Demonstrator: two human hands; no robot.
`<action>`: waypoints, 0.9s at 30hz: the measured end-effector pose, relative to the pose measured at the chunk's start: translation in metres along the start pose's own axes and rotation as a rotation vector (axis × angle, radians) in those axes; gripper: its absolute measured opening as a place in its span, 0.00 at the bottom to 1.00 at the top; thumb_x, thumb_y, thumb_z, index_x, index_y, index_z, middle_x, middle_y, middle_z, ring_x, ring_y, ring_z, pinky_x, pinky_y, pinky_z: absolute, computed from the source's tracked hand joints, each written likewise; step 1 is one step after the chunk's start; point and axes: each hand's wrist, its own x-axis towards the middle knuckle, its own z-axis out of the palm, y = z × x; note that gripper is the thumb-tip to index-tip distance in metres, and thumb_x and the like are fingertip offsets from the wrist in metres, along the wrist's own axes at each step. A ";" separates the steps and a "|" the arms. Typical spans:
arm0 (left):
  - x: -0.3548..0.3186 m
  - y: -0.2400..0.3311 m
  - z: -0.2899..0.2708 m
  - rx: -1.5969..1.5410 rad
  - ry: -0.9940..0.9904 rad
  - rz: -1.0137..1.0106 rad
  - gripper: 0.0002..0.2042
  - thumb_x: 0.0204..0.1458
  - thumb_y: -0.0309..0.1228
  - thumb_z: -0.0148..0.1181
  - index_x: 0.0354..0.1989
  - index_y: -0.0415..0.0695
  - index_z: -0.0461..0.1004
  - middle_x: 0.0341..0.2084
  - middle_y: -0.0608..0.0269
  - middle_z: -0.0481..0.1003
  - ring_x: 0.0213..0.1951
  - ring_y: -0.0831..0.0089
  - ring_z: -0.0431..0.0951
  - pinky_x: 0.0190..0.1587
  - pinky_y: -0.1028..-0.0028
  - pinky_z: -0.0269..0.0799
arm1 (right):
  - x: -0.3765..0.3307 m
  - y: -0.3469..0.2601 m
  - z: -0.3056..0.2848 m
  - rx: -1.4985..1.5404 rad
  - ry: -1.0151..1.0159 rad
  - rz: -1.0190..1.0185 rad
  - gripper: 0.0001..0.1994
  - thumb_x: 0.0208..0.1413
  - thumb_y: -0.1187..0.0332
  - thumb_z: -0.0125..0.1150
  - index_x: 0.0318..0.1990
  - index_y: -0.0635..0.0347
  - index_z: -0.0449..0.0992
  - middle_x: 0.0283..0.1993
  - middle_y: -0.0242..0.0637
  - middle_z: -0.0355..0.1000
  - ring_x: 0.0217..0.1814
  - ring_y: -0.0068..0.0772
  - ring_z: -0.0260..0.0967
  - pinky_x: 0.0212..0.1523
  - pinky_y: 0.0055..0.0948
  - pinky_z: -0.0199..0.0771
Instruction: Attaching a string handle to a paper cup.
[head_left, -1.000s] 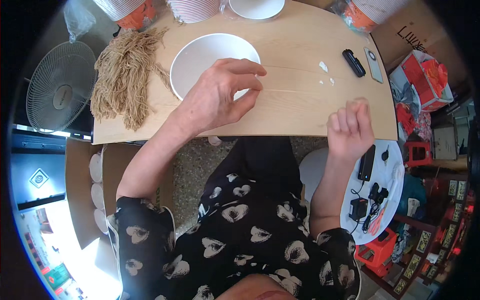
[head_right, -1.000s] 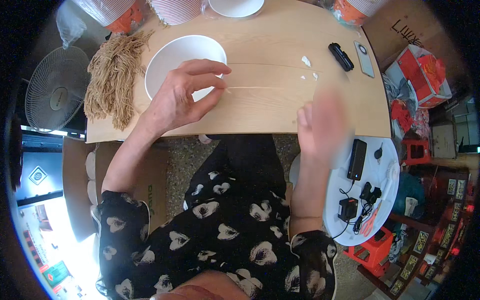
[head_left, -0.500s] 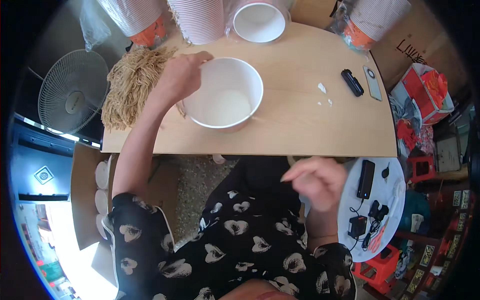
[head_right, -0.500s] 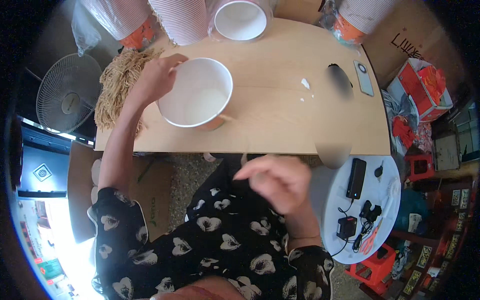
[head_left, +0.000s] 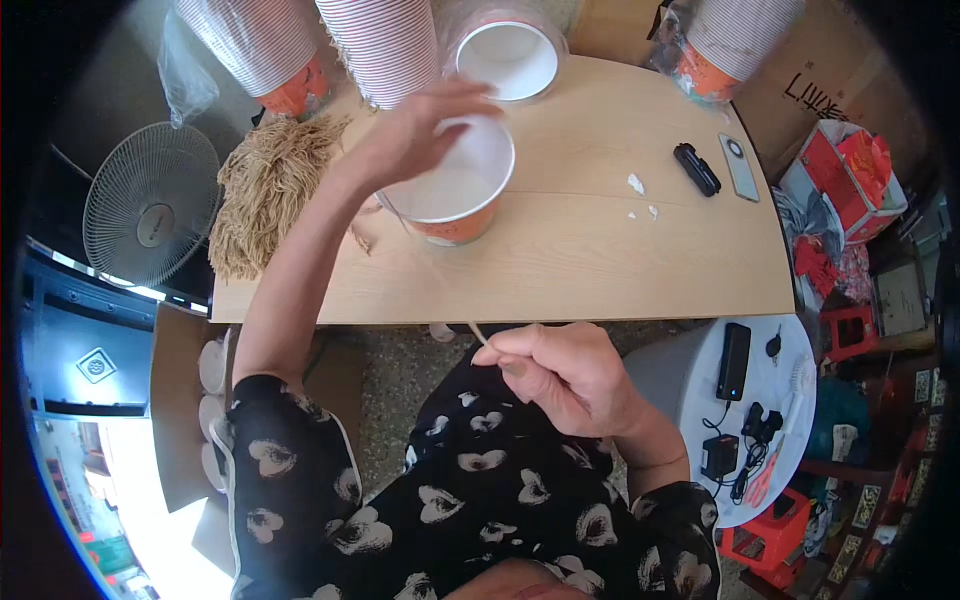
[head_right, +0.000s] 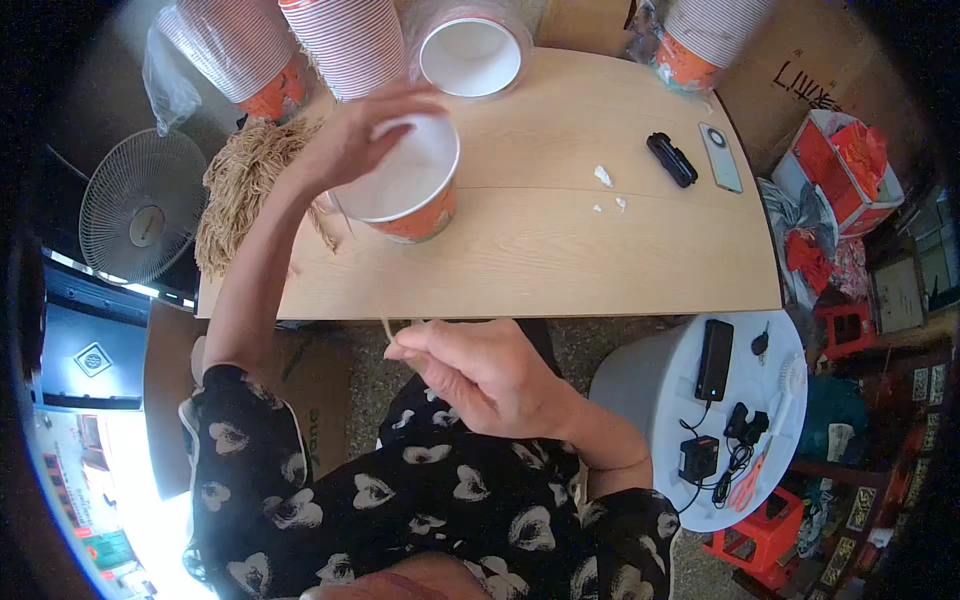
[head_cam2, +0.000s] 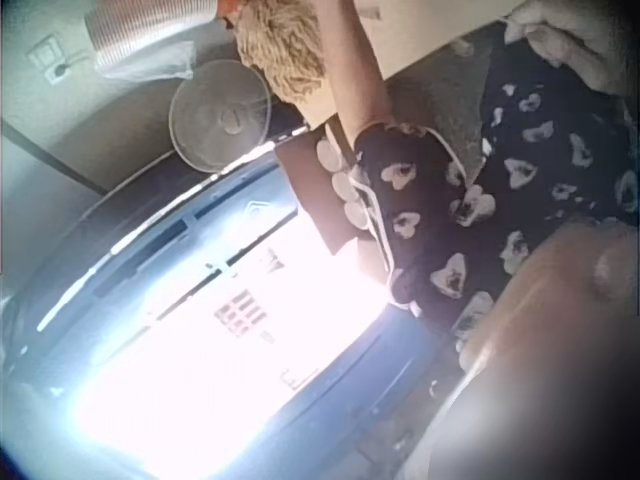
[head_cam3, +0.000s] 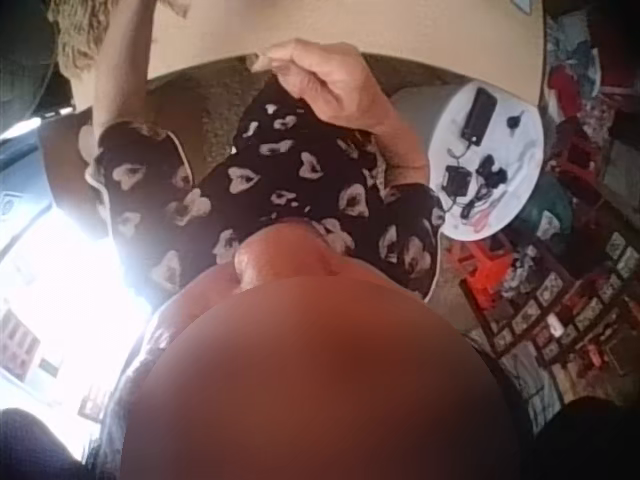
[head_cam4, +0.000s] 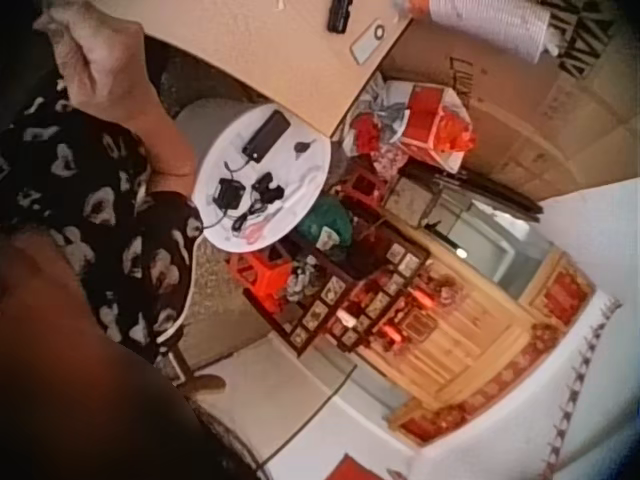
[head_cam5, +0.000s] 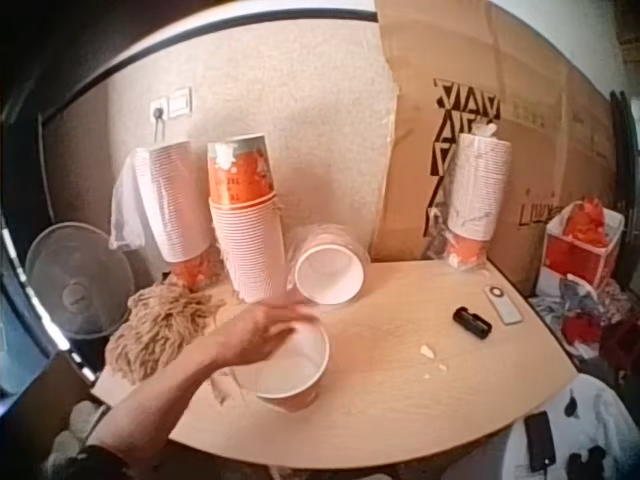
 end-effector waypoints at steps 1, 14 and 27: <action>-0.011 -0.007 -0.006 0.097 0.071 -0.140 0.21 0.52 0.21 0.61 0.56 0.47 0.76 0.61 0.51 0.71 0.61 0.52 0.71 0.61 0.59 0.70 | -0.003 0.001 -0.001 0.105 -0.030 0.086 0.08 0.65 0.77 0.51 0.45 0.72 0.75 0.23 0.33 0.71 0.23 0.21 0.67 0.27 0.21 0.68; -0.020 -0.040 -0.002 -0.150 -0.206 -0.480 0.16 0.55 0.20 0.59 0.53 0.44 0.78 0.42 0.52 0.82 0.38 0.60 0.83 0.41 0.66 0.80 | -0.034 0.023 -0.004 0.487 0.355 0.485 0.13 0.66 0.69 0.51 0.38 0.73 0.76 0.22 0.41 0.71 0.18 0.25 0.65 0.20 0.20 0.63; -0.098 0.173 -0.031 -0.652 -0.100 -0.466 0.20 0.42 0.24 0.74 0.47 0.39 0.80 0.36 0.60 0.81 0.37 0.69 0.82 0.37 0.73 0.79 | -0.007 0.040 0.012 0.624 -0.052 0.643 0.12 0.68 0.67 0.54 0.40 0.69 0.79 0.23 0.31 0.73 0.19 0.13 0.62 0.20 0.14 0.61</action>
